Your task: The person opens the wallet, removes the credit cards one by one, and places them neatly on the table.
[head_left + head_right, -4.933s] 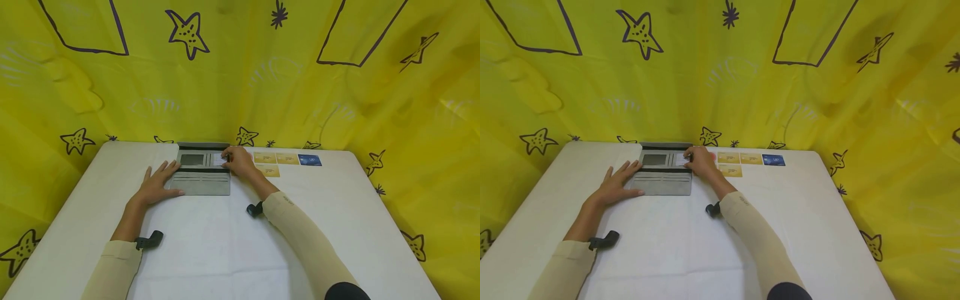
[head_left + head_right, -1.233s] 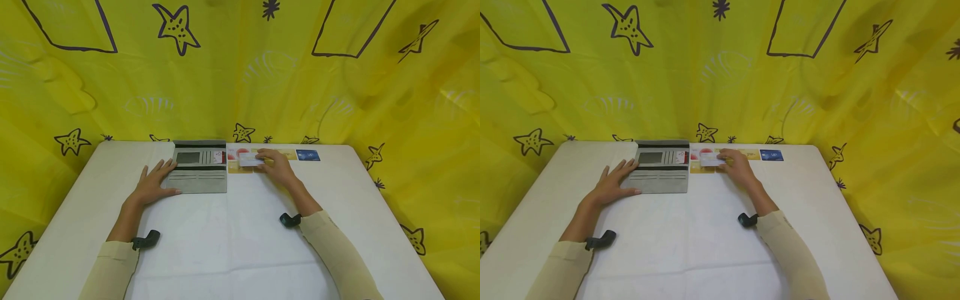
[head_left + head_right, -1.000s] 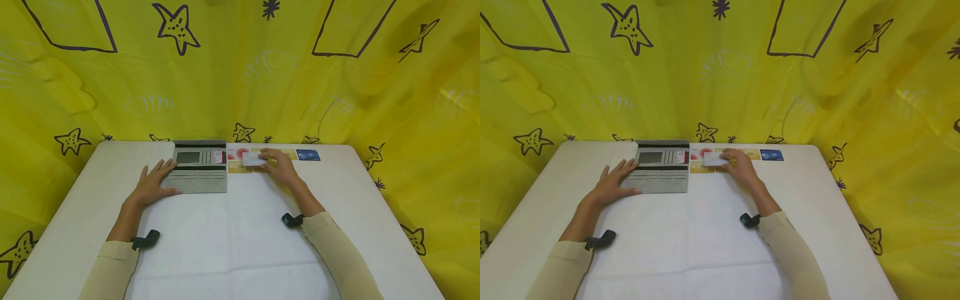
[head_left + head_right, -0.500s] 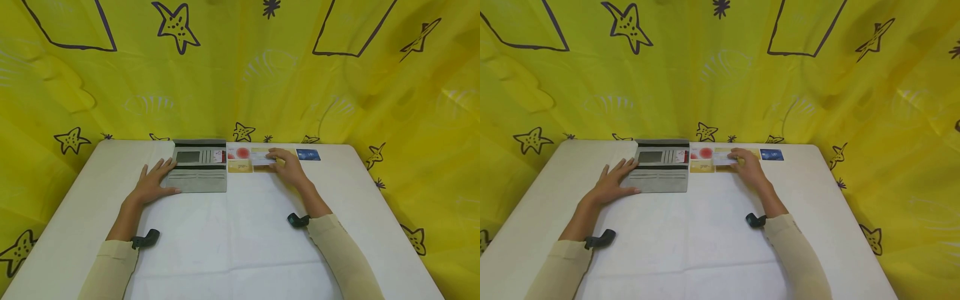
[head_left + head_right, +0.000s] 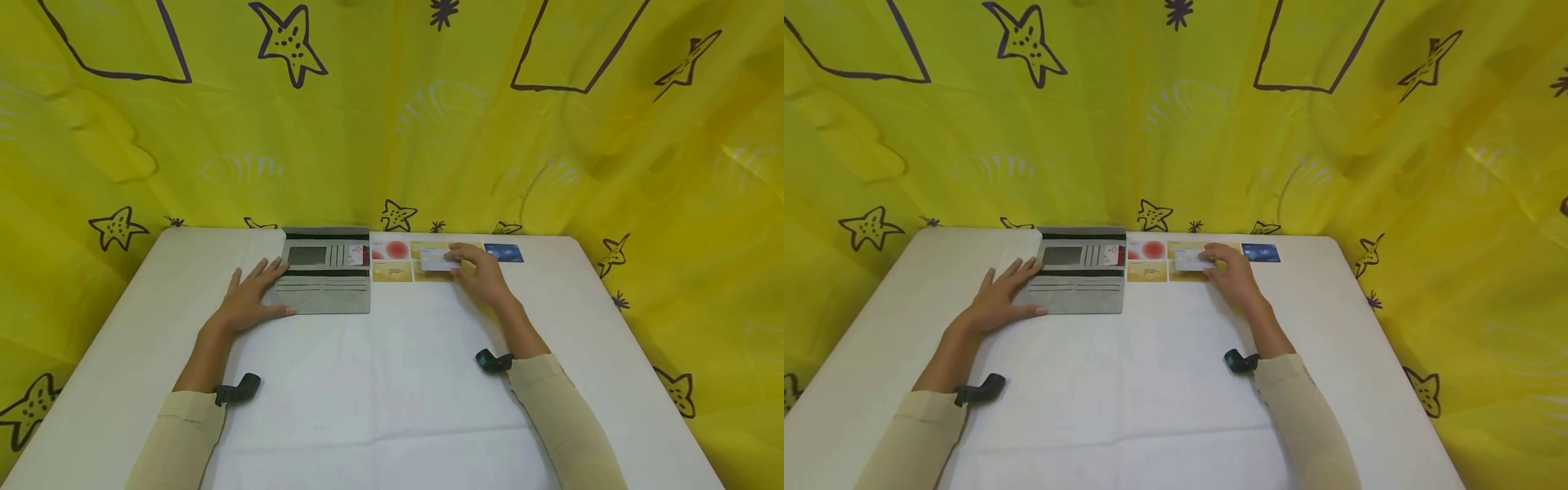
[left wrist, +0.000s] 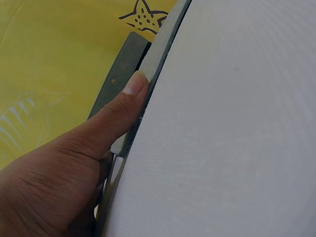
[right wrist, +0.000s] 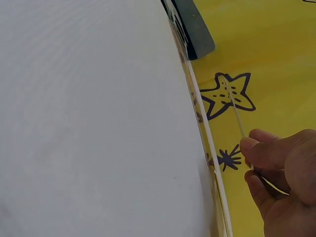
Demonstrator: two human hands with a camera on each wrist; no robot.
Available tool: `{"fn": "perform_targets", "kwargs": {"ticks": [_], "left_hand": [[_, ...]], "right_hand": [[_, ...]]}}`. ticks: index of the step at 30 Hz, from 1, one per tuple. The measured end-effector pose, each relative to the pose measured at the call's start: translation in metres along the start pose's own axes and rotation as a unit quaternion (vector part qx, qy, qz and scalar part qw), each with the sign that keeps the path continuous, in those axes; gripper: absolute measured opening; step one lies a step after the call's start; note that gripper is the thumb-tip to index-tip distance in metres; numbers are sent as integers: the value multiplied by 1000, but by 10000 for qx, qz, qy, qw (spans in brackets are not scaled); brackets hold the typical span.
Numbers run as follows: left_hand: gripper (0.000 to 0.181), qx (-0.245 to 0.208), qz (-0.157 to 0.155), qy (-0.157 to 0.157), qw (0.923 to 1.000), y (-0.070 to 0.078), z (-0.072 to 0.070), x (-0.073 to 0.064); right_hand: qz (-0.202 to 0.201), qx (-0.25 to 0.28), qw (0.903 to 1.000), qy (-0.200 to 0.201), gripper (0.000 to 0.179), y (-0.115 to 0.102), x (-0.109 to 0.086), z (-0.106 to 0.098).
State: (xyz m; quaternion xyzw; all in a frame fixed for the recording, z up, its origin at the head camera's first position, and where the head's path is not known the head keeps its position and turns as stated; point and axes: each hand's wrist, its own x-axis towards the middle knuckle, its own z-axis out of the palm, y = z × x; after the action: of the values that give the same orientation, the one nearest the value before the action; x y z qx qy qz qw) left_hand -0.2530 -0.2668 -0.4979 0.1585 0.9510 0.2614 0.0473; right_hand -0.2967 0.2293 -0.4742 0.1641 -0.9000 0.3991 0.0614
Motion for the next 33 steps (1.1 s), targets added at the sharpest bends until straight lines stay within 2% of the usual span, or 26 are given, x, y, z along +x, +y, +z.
{"fn": "perform_targets", "kwargs": {"ticks": [5, 14, 27, 33], "left_hand": [[101, 23, -26, -2, 10000, 0, 1, 1], [100, 22, 24, 25, 10000, 1, 0, 0], [100, 17, -7, 11, 10000, 2, -1, 0], [100, 24, -35, -30, 10000, 3, -1, 0]], "right_hand": [[13, -103, 9999, 80, 27, 4, -5, -6], [334, -10, 9994, -27, 28, 15, -13, -17], [228, 183, 9995, 102, 27, 24, -17, -31], [328, 122, 9993, 93, 27, 28, -19, -37]]}}
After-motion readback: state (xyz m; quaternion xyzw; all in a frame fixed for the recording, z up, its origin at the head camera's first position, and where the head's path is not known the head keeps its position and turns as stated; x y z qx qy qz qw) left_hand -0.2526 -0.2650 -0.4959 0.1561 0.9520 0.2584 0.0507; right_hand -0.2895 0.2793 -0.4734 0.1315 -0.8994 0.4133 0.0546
